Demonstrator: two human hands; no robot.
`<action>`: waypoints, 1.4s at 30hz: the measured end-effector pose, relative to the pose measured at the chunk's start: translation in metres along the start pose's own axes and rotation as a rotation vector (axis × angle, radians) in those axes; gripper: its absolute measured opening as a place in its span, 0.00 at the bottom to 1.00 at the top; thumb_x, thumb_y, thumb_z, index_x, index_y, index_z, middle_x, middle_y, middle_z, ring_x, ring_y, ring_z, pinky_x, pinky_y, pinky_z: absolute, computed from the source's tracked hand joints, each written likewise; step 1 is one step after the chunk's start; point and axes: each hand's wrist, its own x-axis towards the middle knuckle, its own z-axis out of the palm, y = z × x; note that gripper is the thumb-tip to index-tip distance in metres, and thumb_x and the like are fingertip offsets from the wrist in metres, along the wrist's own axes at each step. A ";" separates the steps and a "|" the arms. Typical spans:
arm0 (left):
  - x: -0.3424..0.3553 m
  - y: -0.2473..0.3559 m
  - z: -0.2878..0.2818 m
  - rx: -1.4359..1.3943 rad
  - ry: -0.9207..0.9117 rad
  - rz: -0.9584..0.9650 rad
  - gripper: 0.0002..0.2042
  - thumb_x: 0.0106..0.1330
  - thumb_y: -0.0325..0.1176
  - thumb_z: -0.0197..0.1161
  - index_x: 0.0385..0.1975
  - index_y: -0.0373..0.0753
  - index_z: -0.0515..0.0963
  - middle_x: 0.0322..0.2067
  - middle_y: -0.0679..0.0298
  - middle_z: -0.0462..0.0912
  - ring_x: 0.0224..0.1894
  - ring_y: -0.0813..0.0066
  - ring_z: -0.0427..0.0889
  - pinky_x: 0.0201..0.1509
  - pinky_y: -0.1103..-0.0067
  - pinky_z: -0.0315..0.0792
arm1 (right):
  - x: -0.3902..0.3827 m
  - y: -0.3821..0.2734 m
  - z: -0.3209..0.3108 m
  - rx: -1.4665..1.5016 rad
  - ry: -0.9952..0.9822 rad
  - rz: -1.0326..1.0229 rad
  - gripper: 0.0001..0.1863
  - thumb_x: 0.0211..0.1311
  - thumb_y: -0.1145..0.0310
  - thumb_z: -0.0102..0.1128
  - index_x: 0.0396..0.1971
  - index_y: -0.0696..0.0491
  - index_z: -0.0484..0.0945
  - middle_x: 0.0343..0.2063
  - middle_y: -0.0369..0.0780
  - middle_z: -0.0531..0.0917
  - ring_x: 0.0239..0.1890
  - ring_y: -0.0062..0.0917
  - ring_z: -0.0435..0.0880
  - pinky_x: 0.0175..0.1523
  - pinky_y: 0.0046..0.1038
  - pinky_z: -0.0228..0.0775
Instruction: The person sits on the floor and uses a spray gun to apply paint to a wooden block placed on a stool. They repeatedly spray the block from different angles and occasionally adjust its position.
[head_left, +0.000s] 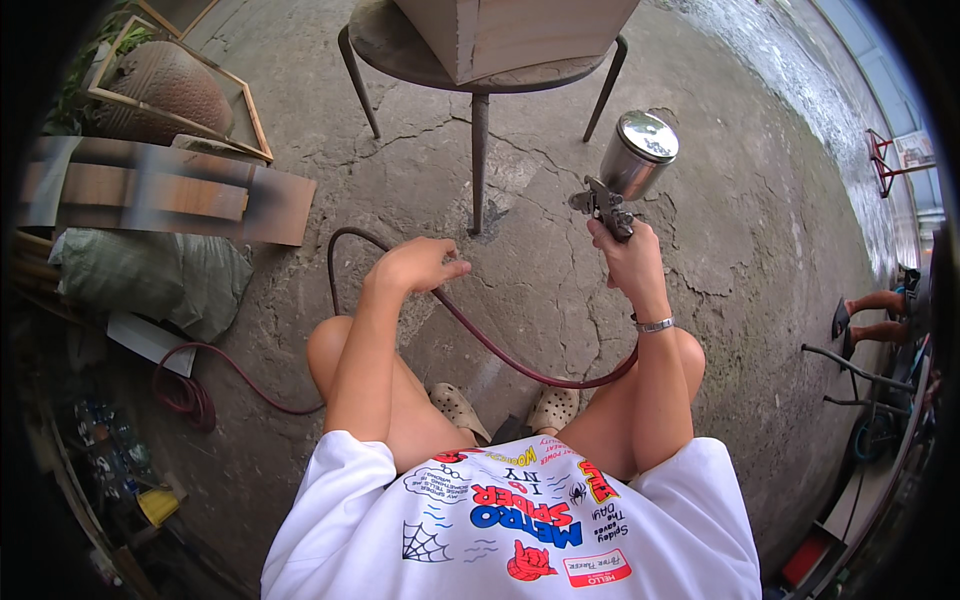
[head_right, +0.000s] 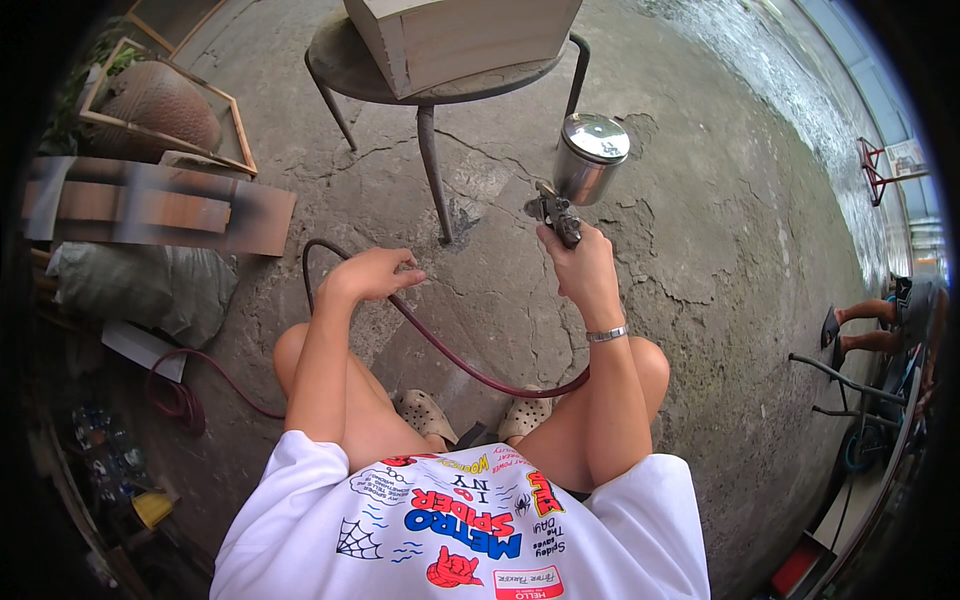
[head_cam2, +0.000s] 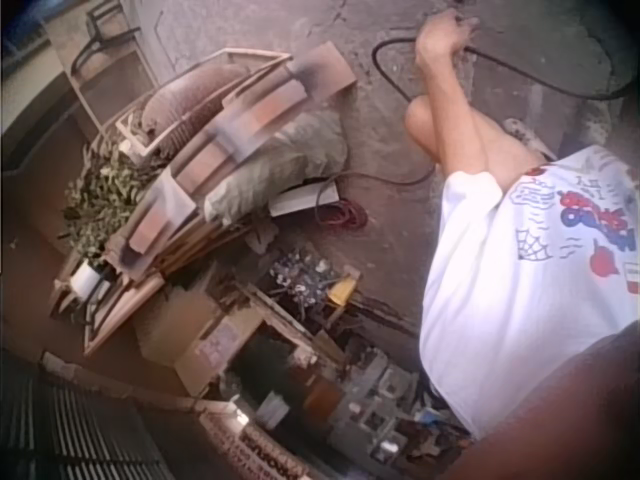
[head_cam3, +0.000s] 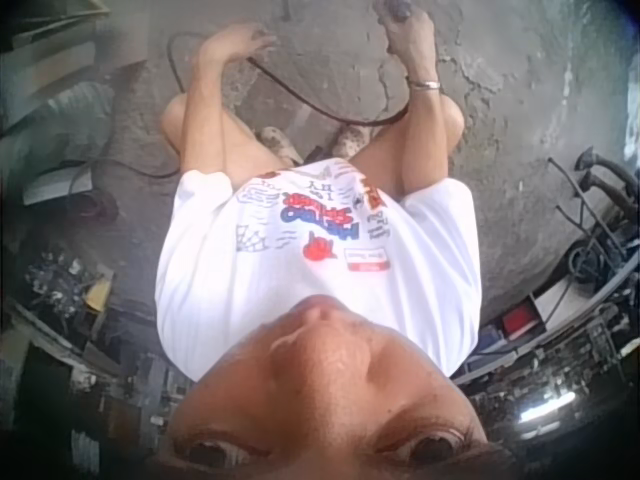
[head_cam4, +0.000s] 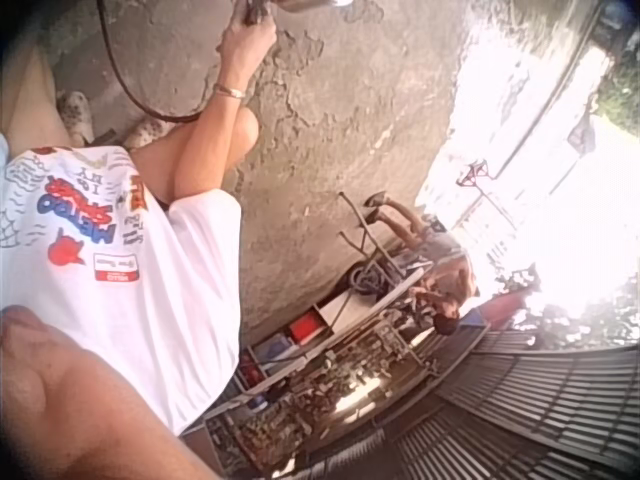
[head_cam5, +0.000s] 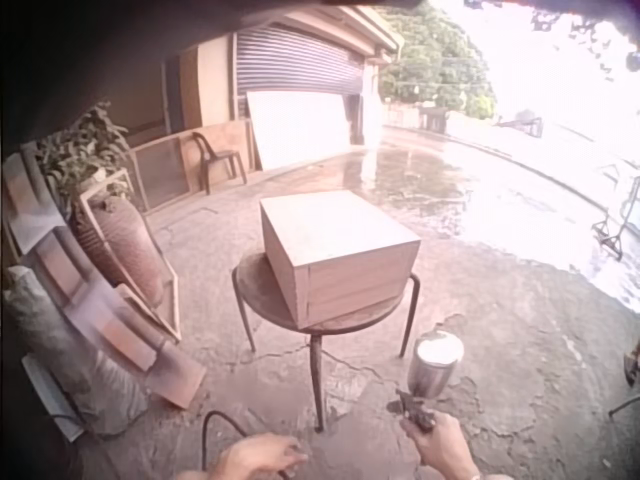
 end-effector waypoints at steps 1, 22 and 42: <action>0.000 0.001 0.000 -0.006 -0.009 -0.008 0.28 0.74 0.57 0.58 0.60 0.38 0.77 0.40 0.49 0.88 0.37 0.59 0.87 0.43 0.64 0.78 | 0.000 0.002 0.000 -0.004 0.002 -0.009 0.24 0.69 0.56 0.68 0.25 0.64 0.77 0.12 0.38 0.76 0.10 0.25 0.78 0.16 0.31 0.68; -0.011 0.015 -0.011 -0.026 -0.056 -0.078 0.29 0.73 0.57 0.59 0.59 0.35 0.78 0.47 0.47 0.87 0.50 0.52 0.86 0.55 0.62 0.77 | 0.000 0.001 0.002 -0.029 0.015 -0.020 0.24 0.70 0.57 0.65 0.24 0.65 0.77 0.12 0.40 0.77 0.11 0.27 0.78 0.20 0.33 0.68; -0.010 0.020 -0.016 0.190 -0.109 -0.094 0.28 0.71 0.61 0.58 0.38 0.37 0.87 0.25 0.54 0.87 0.38 0.59 0.88 0.54 0.65 0.77 | -0.010 -0.002 0.007 0.165 -0.016 0.001 0.20 0.74 0.54 0.60 0.42 0.61 0.78 0.24 0.37 0.82 0.12 0.20 0.75 0.15 0.25 0.65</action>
